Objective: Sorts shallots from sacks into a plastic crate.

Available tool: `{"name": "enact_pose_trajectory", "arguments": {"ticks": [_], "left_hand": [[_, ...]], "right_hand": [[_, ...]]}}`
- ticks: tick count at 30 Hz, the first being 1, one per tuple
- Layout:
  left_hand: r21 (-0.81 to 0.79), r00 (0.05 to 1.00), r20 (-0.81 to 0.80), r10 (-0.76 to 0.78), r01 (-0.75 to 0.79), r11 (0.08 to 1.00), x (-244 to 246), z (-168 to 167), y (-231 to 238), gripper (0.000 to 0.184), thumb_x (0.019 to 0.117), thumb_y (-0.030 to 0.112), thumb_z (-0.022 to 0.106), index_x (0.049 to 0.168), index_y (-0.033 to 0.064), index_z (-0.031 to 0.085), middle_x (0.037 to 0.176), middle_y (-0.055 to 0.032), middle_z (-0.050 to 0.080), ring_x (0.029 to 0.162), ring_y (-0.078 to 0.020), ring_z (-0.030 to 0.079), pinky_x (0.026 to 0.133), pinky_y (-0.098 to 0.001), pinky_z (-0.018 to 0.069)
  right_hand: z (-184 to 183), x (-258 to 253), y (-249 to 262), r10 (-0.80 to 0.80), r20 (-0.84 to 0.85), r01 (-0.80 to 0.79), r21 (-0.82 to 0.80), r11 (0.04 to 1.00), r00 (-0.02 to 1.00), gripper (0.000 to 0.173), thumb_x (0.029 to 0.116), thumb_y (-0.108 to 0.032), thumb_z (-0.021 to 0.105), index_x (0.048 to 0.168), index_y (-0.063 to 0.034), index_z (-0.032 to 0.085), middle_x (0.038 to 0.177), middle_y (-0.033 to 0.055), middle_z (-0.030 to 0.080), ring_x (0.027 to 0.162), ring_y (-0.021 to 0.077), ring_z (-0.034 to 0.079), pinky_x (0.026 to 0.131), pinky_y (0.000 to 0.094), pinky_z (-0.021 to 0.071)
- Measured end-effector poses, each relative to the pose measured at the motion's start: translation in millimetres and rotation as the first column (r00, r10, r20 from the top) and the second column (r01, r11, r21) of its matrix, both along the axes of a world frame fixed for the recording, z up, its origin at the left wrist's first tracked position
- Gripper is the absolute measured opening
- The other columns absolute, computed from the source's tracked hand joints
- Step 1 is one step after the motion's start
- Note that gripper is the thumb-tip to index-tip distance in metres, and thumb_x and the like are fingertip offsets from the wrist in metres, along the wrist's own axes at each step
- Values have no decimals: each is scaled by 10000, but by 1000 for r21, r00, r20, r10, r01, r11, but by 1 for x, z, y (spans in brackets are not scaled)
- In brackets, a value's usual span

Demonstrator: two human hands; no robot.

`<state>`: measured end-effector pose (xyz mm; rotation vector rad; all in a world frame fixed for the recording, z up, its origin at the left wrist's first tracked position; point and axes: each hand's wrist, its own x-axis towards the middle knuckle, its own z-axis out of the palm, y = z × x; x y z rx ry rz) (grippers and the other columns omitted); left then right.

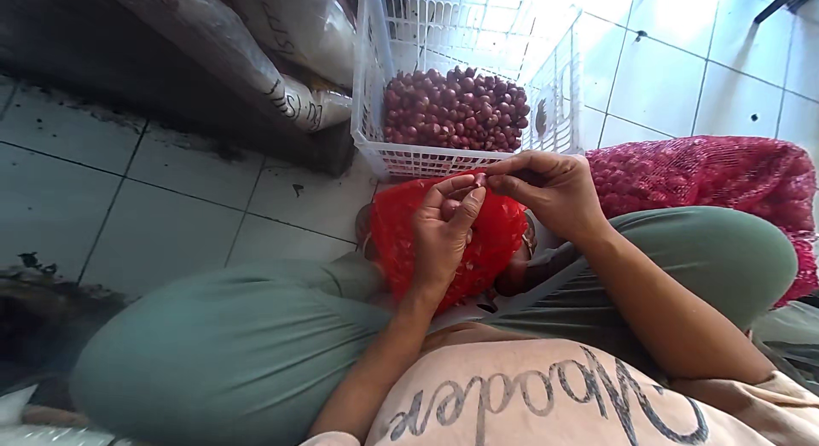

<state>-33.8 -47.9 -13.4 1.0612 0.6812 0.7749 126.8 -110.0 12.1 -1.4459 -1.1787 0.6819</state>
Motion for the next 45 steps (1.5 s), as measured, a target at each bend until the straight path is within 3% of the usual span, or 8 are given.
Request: {"name": "enact_pose_trajectory", "arguments": {"ticks": [14,17,21,25,30,34,41,45], "left_hand": [[293,994,-96,60,-29,956,1,-3,-1,206,934,52,714,1130,107,679,907,50,670,578,47,536,479,-93,444],[190,994,-107,-10,30,981,-2,-4,2,167,997,129,645,1161,148,669,905,65,669,520,46,500,440,-99,427],[-218,991,21,-132,134,967,-3,1,8,173,1060,199,523,1147,190,673,762,62,615,454,32,438,395,-100,377],[-268,981,155,-120,159,950,-2,-2,9,183,1057,162,516,1152,203,666,813,67,632,477,42,460,410,-88,389],[50,997,73,-23,19,999,1,-9,9,224,995,32,596,1185,134,658,905,76,672,542,51,516,454,-94,437],[181,999,38,12,-18,983,2,-8,9,226,966,23,646,1164,130,665,982,78,686,552,62,504,456,-88,423],[256,999,-29,24,-16,967,2,-4,8,241,932,-26,660,1150,76,665,1008,62,689,608,65,548,500,-85,456],[176,999,25,-32,27,984,0,-7,7,231,969,10,620,1175,106,659,957,77,689,550,62,517,467,-91,441]], "right_hand": [[4,-12,-1,-112,274,99,58,993,955,93,867,30,701,951,53,735,889,86,736,760,-9,679,711,136,575],[6,-10,-1,-91,123,94,-24,995,988,98,880,21,699,975,26,722,875,25,737,742,-22,673,705,146,581],[12,-9,1,-98,-270,45,-194,980,958,120,919,61,661,1009,-5,704,871,-1,744,781,50,721,775,230,626],[14,-8,3,-128,-476,-12,-281,960,870,151,986,50,578,1061,-9,694,922,8,735,839,84,725,836,259,620],[5,-10,0,-23,-93,14,-95,995,995,138,927,-23,702,1058,10,729,951,7,753,796,-2,696,761,172,598],[0,-15,0,-97,203,95,19,995,974,105,905,-24,711,983,29,757,921,65,743,780,-18,678,728,132,575],[-1,-18,0,-138,349,116,81,990,927,87,877,4,689,919,52,749,863,120,731,728,16,685,693,145,577],[1,-17,0,-113,185,124,-49,991,976,74,907,-29,648,912,4,714,792,3,695,669,-48,617,631,122,531]]}}
